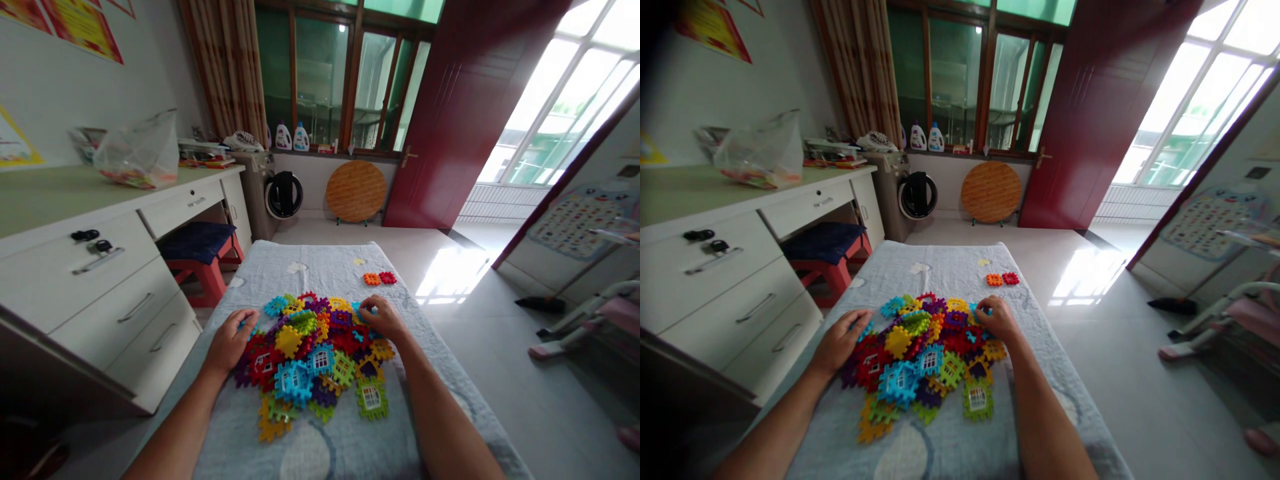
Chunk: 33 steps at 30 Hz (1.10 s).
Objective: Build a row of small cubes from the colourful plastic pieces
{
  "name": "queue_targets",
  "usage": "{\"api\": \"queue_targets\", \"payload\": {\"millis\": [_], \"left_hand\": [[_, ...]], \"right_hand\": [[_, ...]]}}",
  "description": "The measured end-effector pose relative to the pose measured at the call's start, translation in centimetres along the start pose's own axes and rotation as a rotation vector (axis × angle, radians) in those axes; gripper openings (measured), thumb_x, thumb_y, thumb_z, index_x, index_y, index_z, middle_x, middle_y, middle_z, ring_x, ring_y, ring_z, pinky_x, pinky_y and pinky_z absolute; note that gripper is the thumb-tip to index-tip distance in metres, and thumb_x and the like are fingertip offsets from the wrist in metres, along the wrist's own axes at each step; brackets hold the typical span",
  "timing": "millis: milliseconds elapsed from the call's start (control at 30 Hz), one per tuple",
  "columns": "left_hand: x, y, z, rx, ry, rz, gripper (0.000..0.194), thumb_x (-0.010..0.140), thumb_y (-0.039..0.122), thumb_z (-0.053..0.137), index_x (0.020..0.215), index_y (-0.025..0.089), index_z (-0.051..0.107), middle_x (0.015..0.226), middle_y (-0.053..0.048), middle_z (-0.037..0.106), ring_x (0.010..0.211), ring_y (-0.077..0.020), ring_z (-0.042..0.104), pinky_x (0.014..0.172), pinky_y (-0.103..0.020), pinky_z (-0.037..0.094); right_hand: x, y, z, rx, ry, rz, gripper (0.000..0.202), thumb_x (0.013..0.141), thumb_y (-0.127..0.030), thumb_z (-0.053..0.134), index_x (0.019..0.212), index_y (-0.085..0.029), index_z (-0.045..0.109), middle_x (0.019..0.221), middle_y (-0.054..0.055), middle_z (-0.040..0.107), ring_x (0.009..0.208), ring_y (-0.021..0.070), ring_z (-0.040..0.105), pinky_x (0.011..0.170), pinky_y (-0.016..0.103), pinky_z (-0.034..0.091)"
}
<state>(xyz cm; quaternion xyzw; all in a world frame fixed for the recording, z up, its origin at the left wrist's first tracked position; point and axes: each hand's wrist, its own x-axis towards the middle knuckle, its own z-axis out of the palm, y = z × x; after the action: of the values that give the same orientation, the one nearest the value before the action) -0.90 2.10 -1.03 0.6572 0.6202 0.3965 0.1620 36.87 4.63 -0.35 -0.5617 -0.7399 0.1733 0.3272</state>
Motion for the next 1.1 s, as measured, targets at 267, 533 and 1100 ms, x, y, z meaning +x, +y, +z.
{"api": "queue_targets", "payload": {"millis": [267,533,1100], "left_hand": [[0.0,0.1,-0.1,-0.004,-0.02,-0.004,0.044,0.081,0.055,0.042,0.094,0.019,0.063,0.103,-0.007,0.067,0.102,-0.022,0.059,0.097,-0.034,0.042],[0.1,-0.2,-0.1,0.012,-0.044,-0.006,0.045,0.081,0.057,0.042,0.096,0.019,0.063,0.104,-0.006,0.067,0.104,-0.0227,0.059,0.099,-0.035,0.041],[0.1,-0.9,0.1,0.071,-0.037,0.025,0.041,0.079,0.055,0.047,0.095,0.02,0.063,0.102,-0.006,0.068,0.1,-0.0228,0.061,0.096,-0.036,0.044]], "right_hand": [[0.4,1.4,-0.9,0.095,0.19,0.197,0.031,0.084,-0.044,0.04,0.072,-0.019,0.056,0.057,-0.002,0.054,0.056,0.0124,0.049,0.056,0.024,0.036],[0.1,2.8,-1.9,-0.209,0.325,0.414,0.029,0.084,-0.035,0.038,0.08,-0.02,0.062,0.074,0.008,0.064,0.073,0.02,0.056,0.068,0.03,0.038],[-1.7,0.0,-2.8,-0.156,-0.23,0.037,0.039,0.067,-0.021,0.06,0.106,-0.024,0.065,0.104,0.005,0.065,0.105,0.024,0.05,0.095,0.039,0.036]]}}
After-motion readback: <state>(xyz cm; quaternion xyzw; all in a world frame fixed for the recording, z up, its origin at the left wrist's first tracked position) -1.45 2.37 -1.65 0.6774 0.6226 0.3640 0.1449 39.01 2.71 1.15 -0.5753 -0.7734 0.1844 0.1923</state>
